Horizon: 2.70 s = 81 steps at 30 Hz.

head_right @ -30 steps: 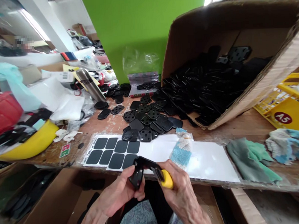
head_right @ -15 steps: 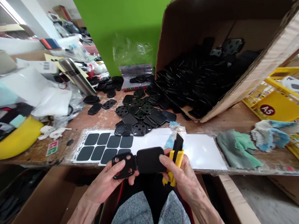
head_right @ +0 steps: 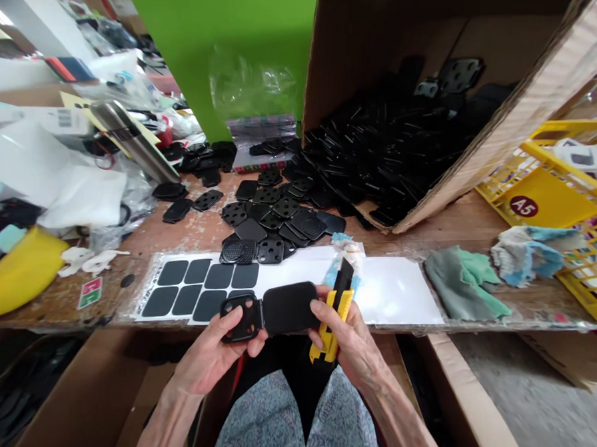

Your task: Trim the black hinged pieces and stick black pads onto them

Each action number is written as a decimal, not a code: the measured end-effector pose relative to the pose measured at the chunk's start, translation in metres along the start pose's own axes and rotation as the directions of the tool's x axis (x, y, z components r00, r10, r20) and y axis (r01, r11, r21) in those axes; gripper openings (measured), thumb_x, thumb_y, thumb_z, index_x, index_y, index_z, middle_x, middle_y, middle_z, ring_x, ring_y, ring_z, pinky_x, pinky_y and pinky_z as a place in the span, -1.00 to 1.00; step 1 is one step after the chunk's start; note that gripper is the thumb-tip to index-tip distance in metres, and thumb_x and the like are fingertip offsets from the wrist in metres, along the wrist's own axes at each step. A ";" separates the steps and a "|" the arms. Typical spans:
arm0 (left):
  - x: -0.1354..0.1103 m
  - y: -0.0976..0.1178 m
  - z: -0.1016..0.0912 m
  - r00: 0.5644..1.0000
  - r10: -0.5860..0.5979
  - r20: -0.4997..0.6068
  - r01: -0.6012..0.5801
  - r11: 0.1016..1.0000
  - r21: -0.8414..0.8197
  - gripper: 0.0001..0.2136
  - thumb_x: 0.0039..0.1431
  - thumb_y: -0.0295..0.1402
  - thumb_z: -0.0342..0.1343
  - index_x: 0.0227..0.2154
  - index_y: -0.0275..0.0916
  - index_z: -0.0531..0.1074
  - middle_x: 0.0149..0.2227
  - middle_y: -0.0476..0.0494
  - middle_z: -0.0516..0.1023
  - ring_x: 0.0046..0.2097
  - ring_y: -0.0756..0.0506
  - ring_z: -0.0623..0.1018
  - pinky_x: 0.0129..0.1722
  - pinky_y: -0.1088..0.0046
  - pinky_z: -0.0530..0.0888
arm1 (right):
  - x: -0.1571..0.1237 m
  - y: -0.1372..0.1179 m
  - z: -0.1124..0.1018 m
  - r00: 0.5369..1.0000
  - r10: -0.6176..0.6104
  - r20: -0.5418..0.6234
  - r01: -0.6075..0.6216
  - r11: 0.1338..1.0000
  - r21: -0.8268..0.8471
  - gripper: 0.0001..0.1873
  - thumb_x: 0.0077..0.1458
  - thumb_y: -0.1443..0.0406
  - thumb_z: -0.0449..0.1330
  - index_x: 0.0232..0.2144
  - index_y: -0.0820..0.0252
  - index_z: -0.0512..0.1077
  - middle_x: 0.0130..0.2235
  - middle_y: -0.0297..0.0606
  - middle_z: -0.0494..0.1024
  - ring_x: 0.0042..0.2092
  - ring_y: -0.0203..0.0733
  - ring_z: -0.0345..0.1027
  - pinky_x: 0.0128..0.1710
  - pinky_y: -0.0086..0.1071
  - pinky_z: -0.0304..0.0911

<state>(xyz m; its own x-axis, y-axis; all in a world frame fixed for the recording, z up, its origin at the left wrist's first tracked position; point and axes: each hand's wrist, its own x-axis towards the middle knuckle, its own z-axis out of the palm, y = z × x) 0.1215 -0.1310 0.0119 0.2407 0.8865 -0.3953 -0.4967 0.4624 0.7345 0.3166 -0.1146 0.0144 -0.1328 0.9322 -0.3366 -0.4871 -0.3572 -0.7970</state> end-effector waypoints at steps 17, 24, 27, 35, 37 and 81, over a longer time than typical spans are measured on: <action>-0.006 0.005 -0.017 0.900 0.154 0.409 -0.133 0.988 -0.079 -0.53 0.18 -0.10 -0.13 0.12 -0.09 0.00 -0.20 -0.34 0.53 -0.36 -0.19 0.55 -0.34 0.29 0.37 | -0.008 0.014 0.007 0.993 0.107 -0.053 -0.105 0.994 0.026 -0.69 -0.06 0.20 0.25 -0.28 0.14 0.26 -0.56 -0.39 0.43 -0.66 -0.49 0.06 -0.60 -0.53 0.02; 0.002 0.017 -0.006 0.980 0.146 0.136 -0.146 0.989 -0.009 -0.54 0.24 -0.09 -0.34 0.13 -0.17 0.05 -0.44 -0.25 0.56 -0.52 -0.12 0.52 -0.46 0.39 0.38 | -0.011 0.021 0.018 0.997 0.063 -0.046 -0.061 0.997 0.056 -0.64 -0.09 0.15 0.25 -0.27 0.13 0.23 -0.55 -0.38 0.43 -0.68 -0.48 0.05 -0.63 -0.53 -0.03; -0.001 0.021 -0.004 0.993 0.120 0.013 -0.120 0.991 0.052 -0.50 0.23 -0.08 -0.32 0.16 -0.19 0.02 -0.47 -0.22 0.55 -0.52 -0.10 0.50 -0.46 0.40 0.37 | -0.010 0.020 0.017 0.997 0.055 -0.057 -0.054 0.998 0.027 -0.59 -0.10 0.13 0.26 -0.23 0.09 0.21 -0.65 -0.53 0.27 -0.67 -0.47 0.05 -0.62 -0.55 -0.05; 0.021 0.046 0.003 0.978 0.173 -0.113 -0.129 0.939 0.320 -0.77 0.10 -0.20 0.05 -0.33 -0.28 0.41 -0.41 -0.10 0.47 -0.42 -0.05 0.50 -0.48 0.46 0.40 | 0.019 -0.001 0.016 0.999 -0.003 -0.032 -0.002 0.991 -0.132 -0.57 -0.10 0.04 0.23 -0.29 0.17 0.24 -0.51 -0.31 0.47 -0.67 -0.47 0.06 -0.66 -0.52 -0.04; 0.036 0.057 0.002 0.968 0.218 -0.123 -0.134 0.866 0.481 -0.74 0.10 -0.18 0.02 -0.27 -0.26 0.39 -0.37 -0.10 0.48 -0.39 -0.06 0.51 -0.47 0.45 0.42 | 0.033 -0.011 0.018 1.000 -0.012 -0.028 0.007 0.987 -0.159 -0.60 -0.09 0.06 0.24 -0.32 0.18 0.23 -0.52 -0.29 0.49 -0.68 -0.47 0.08 -0.68 -0.54 -0.04; 0.043 0.064 0.022 0.743 0.622 0.246 -0.455 0.200 0.868 -0.50 -0.03 -0.27 0.18 0.03 -0.10 0.29 -0.05 -0.19 0.36 -0.02 -0.19 0.30 0.00 0.28 0.21 | 0.058 -0.032 0.040 0.985 -0.142 0.103 0.175 0.785 -0.594 -0.68 0.02 0.05 0.11 -0.35 0.19 0.37 -0.53 -0.29 0.46 -0.68 -0.38 0.11 -0.69 -0.45 0.05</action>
<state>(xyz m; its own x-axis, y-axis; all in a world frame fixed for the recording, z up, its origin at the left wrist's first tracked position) 0.1185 -0.0625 0.0538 0.0746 0.9514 0.2989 0.5149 -0.2934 0.8055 0.2897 -0.0471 0.0404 -0.1506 0.9744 -0.1670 0.1066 -0.1519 -0.9826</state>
